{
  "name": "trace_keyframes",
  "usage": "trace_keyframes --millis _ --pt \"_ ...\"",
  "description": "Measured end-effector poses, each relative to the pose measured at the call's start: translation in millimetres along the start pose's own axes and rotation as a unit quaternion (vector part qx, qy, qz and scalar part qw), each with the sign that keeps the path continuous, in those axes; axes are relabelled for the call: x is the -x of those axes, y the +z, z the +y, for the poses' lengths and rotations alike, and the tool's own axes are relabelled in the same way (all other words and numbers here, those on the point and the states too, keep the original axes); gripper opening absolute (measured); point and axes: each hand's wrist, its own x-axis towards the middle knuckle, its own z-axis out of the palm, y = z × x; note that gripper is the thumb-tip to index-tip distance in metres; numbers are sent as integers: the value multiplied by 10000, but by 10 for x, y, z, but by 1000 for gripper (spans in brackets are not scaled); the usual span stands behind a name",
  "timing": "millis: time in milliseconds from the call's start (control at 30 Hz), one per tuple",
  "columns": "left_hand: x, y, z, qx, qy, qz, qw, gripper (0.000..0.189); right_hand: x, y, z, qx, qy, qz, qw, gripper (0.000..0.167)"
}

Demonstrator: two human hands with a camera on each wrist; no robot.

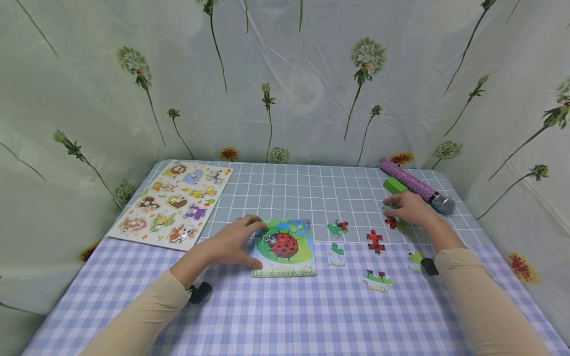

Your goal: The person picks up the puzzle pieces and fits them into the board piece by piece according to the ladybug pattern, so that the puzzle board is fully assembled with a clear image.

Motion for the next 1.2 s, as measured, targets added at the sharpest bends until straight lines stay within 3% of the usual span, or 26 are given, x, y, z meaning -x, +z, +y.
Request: trace_keyframes --millis 333,567,900,1067,1200 --pt "3 -6 7 34 -71 -46 10000 95 -78 18 -82 -38 -284 -201 9994 46" --pt "15 -10 3 51 -112 -54 9999 95 -55 -25 -14 -22 -200 -285 9994 51" --pt "65 9 -68 428 217 162 9987 110 -56 -12 6 -38 -111 -346 9993 52" --pt "101 12 -97 346 -133 -80 9993 130 -60 -24 -5 -52 -63 -301 9995 52" --pt "130 5 -92 212 -368 -263 9988 134 -73 -15 1 -57 -44 -266 9996 53"
